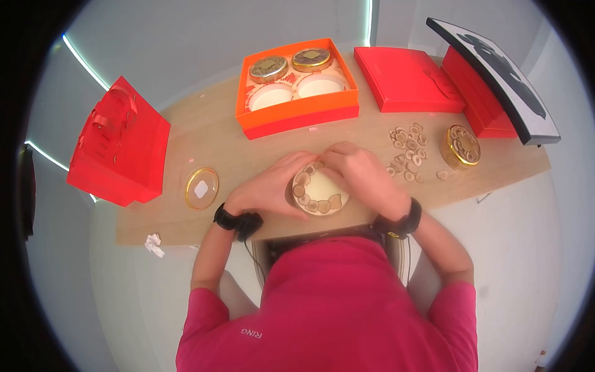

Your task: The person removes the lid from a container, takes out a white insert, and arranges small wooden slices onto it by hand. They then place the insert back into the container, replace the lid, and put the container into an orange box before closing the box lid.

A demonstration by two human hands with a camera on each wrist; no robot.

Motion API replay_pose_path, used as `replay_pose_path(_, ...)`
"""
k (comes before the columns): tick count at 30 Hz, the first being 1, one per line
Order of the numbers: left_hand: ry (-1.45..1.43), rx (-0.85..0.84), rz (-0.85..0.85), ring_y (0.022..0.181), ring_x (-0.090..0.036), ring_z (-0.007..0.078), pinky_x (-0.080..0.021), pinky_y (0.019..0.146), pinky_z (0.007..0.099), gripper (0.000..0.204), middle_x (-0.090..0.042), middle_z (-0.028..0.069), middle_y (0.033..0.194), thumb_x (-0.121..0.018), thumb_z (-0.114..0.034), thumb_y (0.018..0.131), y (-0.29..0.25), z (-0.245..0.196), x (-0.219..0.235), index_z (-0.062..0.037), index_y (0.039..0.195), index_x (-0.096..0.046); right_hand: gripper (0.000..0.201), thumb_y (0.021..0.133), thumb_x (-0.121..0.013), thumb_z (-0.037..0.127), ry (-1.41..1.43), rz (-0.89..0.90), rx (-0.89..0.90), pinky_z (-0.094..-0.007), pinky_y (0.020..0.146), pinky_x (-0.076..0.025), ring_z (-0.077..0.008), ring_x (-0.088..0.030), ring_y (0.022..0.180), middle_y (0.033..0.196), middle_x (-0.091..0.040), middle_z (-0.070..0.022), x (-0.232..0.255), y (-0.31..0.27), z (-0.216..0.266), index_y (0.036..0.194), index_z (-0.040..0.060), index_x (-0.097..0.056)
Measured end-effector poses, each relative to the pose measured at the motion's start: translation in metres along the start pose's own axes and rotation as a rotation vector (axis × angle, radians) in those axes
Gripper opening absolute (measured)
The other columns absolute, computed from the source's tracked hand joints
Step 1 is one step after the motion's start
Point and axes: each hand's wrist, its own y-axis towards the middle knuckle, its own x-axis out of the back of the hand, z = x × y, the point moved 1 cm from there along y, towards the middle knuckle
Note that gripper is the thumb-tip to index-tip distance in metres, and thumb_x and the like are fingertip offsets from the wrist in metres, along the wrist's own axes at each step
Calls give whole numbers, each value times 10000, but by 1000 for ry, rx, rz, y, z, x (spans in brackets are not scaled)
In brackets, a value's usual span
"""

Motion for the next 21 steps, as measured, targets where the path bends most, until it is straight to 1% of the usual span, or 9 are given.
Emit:
replay_pose_path(3,10,6,3,1598,-445,369,-408,1322,463,1220,-481,179,1677,-1064,-330,711,-1,-1,0,2,1698,-427,232,1022,-793,159,15,10,-24,-475,971,-624,-368,-763,1120,1209,-794,-152,0,0,-1,1206,20,-813)
replay_pose_path(6,18,1,1,1586,-456,370,-418,1310,463,1220,-489,172,1664,-1067,-336,704,0,2,-2,-10,1695,-434,235,1032,-788,154,57,-13,-30,-455,952,-627,-389,-767,1078,1205,-800,-159,4,-1,-6,1225,20,-802)
replay_pose_path(9,25,2,-22,1562,-478,372,-433,1293,463,1209,-499,165,1642,-1070,-344,696,-1,1,-2,-23,1683,-449,220,1038,-787,148,41,-105,-243,-440,924,-628,-392,-786,1015,1177,-815,-171,33,-1,-24,1209,11,-798)
replay_pose_path(11,27,19,-24,1547,-490,374,-441,1284,462,1203,-504,163,1629,-1071,-347,692,0,0,-1,-26,1674,-455,180,1023,-754,128,-34,-215,-394,-489,928,-616,-401,-790,1071,1142,-814,-214,56,-12,-54,1175,52,-814)
replay_pose_path(13,31,36,-28,1534,-499,374,-447,1278,462,1201,-507,162,1619,-1072,-356,688,0,-2,-1,-28,1667,-458,183,997,-776,133,-251,-200,-456,-497,906,-611,-402,-786,1046,1119,-808,-213,80,-38,-100,1155,47,-810)
replay_pose_path(16,49,54,-19,1532,-501,373,-445,1278,458,1215,-501,163,1623,-1070,-369,682,1,-5,0,-29,1672,-452,203,933,-824,109,-407,-4,-675,-489,870,-607,-383,-783,971,1045,-803,-192,98,-71,-134,1123,41,-803)
replay_pose_path(19,54,44,1,1552,-488,371,-434,1288,451,1237,-481,171,1652,-1051,-351,684,-1,-6,1,-27,1701,-425,257,848,-864,73,-283,-3,-651,-473,805,-604,-355,-767,881,969,-787,-160,97,-84,-143,1093,36,-794)
replay_pose_path(20,42,30,-10,1560,-482,370,-430,1292,450,1238,-473,175,1662,-1038,-334,688,-2,-2,-1,-28,1712,-414,269,834,-862,60,-233,48,-685,-469,791,-604,-349,-767,870,969,-788,-153,97,-84,-145,1093,38,-793)
replay_pose_path(21,29,15,-21,1568,-476,370,-426,1295,448,1238,-465,178,1672,-1025,-316,693,-3,-1,-2,-28,1724,-403,283,819,-861,46,-183,99,-719,-465,777,-604,-344,-766,859,969,-790,-146,101,-77,-136,1093,39,-793)
